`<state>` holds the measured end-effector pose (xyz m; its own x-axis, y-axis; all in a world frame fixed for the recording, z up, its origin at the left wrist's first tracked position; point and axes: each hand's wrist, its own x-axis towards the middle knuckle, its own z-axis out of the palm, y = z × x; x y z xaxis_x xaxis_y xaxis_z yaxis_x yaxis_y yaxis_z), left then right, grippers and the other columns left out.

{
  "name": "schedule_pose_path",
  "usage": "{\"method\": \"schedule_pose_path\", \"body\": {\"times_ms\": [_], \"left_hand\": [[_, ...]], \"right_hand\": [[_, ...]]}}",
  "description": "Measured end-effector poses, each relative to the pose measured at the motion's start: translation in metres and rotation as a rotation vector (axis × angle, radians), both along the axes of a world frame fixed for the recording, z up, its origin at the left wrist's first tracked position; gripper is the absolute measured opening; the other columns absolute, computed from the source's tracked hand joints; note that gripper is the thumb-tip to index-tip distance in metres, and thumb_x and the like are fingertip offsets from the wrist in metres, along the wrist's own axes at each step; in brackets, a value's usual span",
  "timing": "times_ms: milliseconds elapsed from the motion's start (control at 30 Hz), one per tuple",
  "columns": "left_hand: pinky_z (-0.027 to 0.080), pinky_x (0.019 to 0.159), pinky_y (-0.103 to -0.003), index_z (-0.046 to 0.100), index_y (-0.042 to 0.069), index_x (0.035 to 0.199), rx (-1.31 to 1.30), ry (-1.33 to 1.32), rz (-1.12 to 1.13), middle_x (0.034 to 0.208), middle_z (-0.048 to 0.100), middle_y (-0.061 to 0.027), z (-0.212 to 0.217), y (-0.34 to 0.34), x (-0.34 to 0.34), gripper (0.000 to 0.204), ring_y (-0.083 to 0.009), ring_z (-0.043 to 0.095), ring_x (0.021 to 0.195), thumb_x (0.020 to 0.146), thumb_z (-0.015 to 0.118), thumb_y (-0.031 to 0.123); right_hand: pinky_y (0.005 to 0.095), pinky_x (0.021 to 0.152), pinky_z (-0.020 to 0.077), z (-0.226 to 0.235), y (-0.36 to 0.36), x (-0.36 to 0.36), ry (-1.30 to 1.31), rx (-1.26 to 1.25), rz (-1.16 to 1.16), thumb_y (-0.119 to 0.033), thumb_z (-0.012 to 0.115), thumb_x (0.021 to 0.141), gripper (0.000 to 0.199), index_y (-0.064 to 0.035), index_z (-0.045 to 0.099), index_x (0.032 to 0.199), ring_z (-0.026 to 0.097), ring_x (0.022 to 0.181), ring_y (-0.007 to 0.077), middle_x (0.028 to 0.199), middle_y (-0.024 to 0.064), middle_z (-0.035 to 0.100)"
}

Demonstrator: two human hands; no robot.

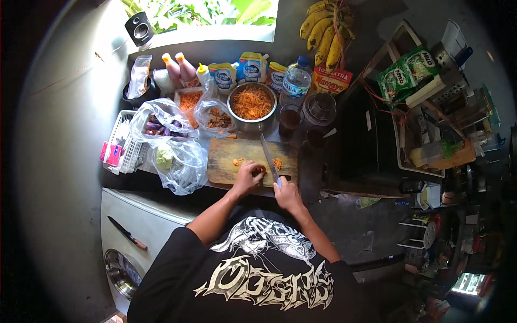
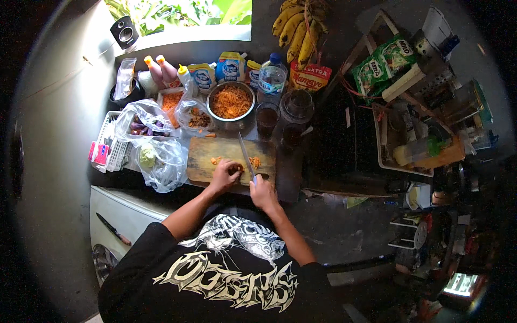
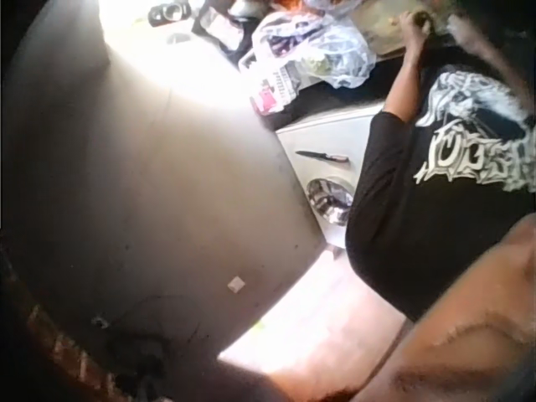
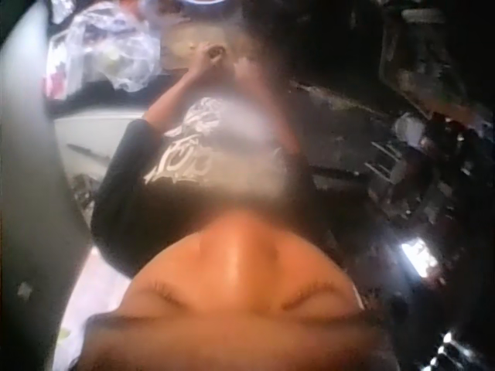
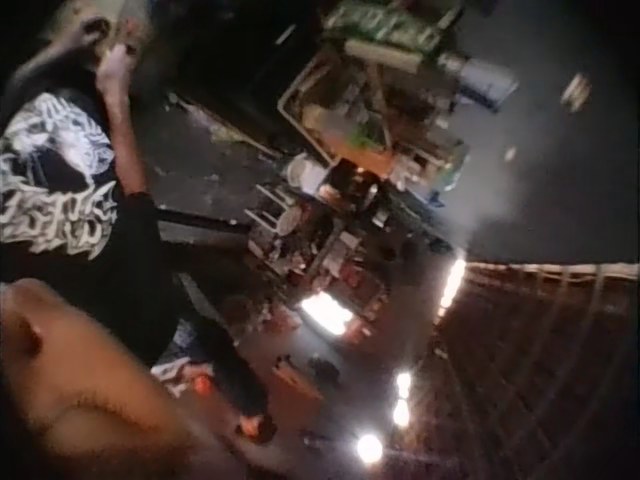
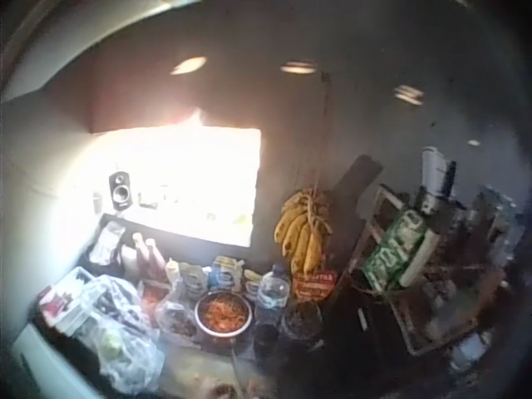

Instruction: The person slices a carrot on a wooden cutting board using a knife, then uses the blade to move the sliced pieces aside.

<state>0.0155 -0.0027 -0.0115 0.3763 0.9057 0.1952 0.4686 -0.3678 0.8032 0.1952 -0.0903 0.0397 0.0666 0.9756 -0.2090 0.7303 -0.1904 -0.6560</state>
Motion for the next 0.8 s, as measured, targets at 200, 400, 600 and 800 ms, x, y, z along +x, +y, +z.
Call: {"method": "schedule_pose_path", "body": {"times_ms": [200, 400, 600, 800], "left_hand": [[0.050, 0.076, -0.036, 0.073, 0.004, 0.093, -0.093, 0.008, 0.003, 0.083, 0.065, -0.0120, 0.003, 0.003, -0.003, 0.019, -0.0270, 0.062, 0.082, 0.075, 0.078, 0.010], [0.049, 0.071, -0.038, 0.073, 0.002, 0.085, -0.150, -0.009, -0.039, 0.081, 0.063, -0.0119, 0.011, 0.007, 0.001, 0.012, -0.0274, 0.061, 0.077, 0.076, 0.077, 0.009], [0.051, 0.066, -0.037, 0.072, 0.000, 0.084, -0.209, 0.028, -0.011, 0.077, 0.068, -0.0132, -0.008, 0.011, -0.006, 0.010, -0.0268, 0.064, 0.069, 0.076, 0.074, 0.006], [0.051, 0.065, -0.035, 0.074, 0.000, 0.089, -0.235, -0.008, -0.028, 0.074, 0.068, -0.0132, 0.013, 0.013, 0.003, 0.015, -0.0252, 0.063, 0.066, 0.075, 0.073, 0.006]], "right_hand": [[0.0614, 0.080, 0.0497, 0.021, -0.001, -0.017, -0.075, -0.152, 0.009, -0.030, 0.053, 0.098, 0.031, -0.0006, 0.054, 0.107, 0.065, 0.090, 0.0520, 0.092, 0.0319, 0.068], [0.0606, 0.079, 0.0521, 0.017, -0.003, -0.032, -0.146, -0.173, -0.013, -0.029, 0.049, 0.101, 0.029, -0.0013, 0.051, 0.110, 0.067, 0.089, 0.0505, 0.090, 0.0307, 0.069], [0.0590, 0.076, 0.0541, 0.020, 0.006, -0.039, -0.265, -0.096, 0.062, -0.026, 0.047, 0.101, 0.026, -0.0008, 0.049, 0.109, 0.069, 0.084, 0.0490, 0.086, 0.0275, 0.070], [0.0578, 0.078, 0.0547, 0.015, 0.003, -0.042, -0.258, -0.141, 0.034, -0.020, 0.045, 0.101, 0.021, -0.0009, 0.049, 0.107, 0.070, 0.087, 0.0475, 0.087, 0.0289, 0.070]]}}
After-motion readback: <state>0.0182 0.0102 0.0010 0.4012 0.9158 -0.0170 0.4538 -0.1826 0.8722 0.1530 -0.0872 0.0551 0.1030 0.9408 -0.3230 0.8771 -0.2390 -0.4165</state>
